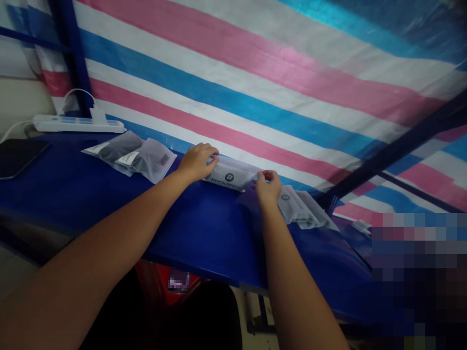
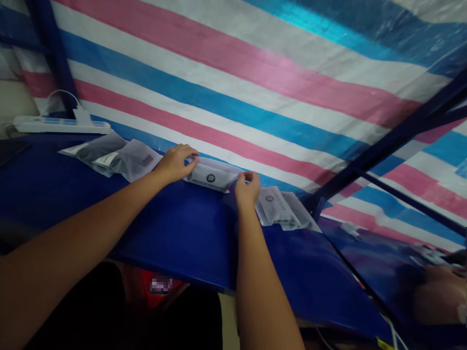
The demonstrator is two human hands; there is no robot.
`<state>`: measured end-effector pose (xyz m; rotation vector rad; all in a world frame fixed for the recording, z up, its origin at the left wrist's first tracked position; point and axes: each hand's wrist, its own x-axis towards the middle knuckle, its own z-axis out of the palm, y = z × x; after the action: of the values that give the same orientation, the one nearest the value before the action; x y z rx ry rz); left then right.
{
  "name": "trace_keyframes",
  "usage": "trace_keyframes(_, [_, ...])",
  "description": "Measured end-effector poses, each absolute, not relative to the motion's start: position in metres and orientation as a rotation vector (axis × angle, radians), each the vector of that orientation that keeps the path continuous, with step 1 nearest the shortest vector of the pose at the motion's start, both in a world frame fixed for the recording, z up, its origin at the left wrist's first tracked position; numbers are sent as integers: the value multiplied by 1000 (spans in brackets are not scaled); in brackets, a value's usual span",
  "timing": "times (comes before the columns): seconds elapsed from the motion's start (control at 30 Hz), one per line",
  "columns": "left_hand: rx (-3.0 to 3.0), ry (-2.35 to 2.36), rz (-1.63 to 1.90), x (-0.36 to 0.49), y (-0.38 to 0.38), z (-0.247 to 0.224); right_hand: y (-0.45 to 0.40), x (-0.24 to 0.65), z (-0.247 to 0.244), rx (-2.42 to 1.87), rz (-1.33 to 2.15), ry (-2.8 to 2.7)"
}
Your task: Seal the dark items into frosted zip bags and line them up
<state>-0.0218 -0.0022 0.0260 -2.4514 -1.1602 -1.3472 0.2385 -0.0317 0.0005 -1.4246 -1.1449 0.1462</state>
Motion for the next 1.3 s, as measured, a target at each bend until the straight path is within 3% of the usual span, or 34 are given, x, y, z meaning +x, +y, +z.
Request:
trace_keyframes(0.2, [-2428,-1120,-968,-14,-15,33,-36,224,3,-1326,273,-1144])
trace_keyframes(0.53, [-2506,-1239,-901,-6,-25,42,-36,214,4,-1301,366,-1203])
trace_keyframes(0.8, [-2394,-1487,-1071,-16,-19,48,-38,213,0,-1472,479,-1197])
trace_keyframes(1.1, [-2170,-1717,-1571,-21,-9,46,-43,199,-1,-1457,856,-1315])
trace_keyframes(1.3, [-2151,-1719,-1524,-25,-11,51,-49,192,4,-1475,919,-1311])
